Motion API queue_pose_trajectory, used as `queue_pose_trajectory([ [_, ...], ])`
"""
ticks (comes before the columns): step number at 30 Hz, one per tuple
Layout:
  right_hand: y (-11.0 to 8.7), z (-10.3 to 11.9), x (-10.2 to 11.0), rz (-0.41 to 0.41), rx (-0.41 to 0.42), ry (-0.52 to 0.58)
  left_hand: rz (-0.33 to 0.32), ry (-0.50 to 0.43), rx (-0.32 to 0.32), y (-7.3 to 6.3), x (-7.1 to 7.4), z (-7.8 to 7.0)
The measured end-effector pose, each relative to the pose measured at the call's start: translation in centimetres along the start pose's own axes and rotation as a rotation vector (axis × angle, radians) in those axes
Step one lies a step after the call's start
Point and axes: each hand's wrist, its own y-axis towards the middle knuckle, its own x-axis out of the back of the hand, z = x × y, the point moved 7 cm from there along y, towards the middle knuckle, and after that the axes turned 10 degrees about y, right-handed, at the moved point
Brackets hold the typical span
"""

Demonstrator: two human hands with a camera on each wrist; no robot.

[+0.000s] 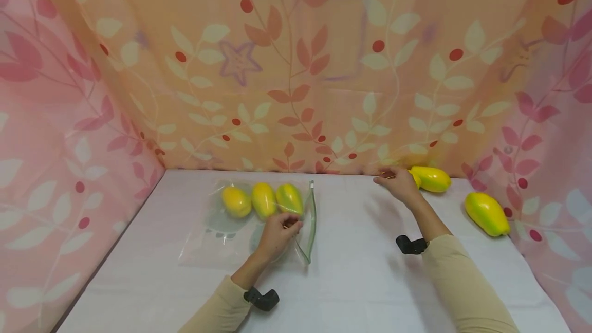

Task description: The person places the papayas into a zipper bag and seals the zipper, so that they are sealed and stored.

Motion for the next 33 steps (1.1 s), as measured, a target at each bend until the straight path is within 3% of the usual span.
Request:
queue_pose_trajectory([
  [6, -0.9, 0.3, 2.3, -0.016, 0.035, -0.168, -0.010, -0.002, -0.010, 0.0, 0.2, -0.3],
  [13, -1.9, -1.4, 6.3, 0.000, -0.043, -0.332, 0.013, -0.014, -0.007, 0.0, 0.0, -0.4],
  [17, -2.3, -3.3, 8.6, -0.003, -0.077, -0.372, 0.013, -0.016, 0.001, 0.1, 0.0, -0.3],
  [21, -3.1, -5.8, 10.7, -0.058, -0.136, -0.403, 0.017, -0.018, -0.001, 0.2, 0.0, -0.4],
  [28, -4.7, -9.1, 13.0, -0.141, -0.147, -0.474, 0.008, 0.005, -0.035, 0.1, -0.1, -0.2],
  [33, -6.2, -11.1, 14.4, -0.158, -0.256, -0.494, 0.012, 0.010, -0.046, 0.0, -0.2, -0.1],
])
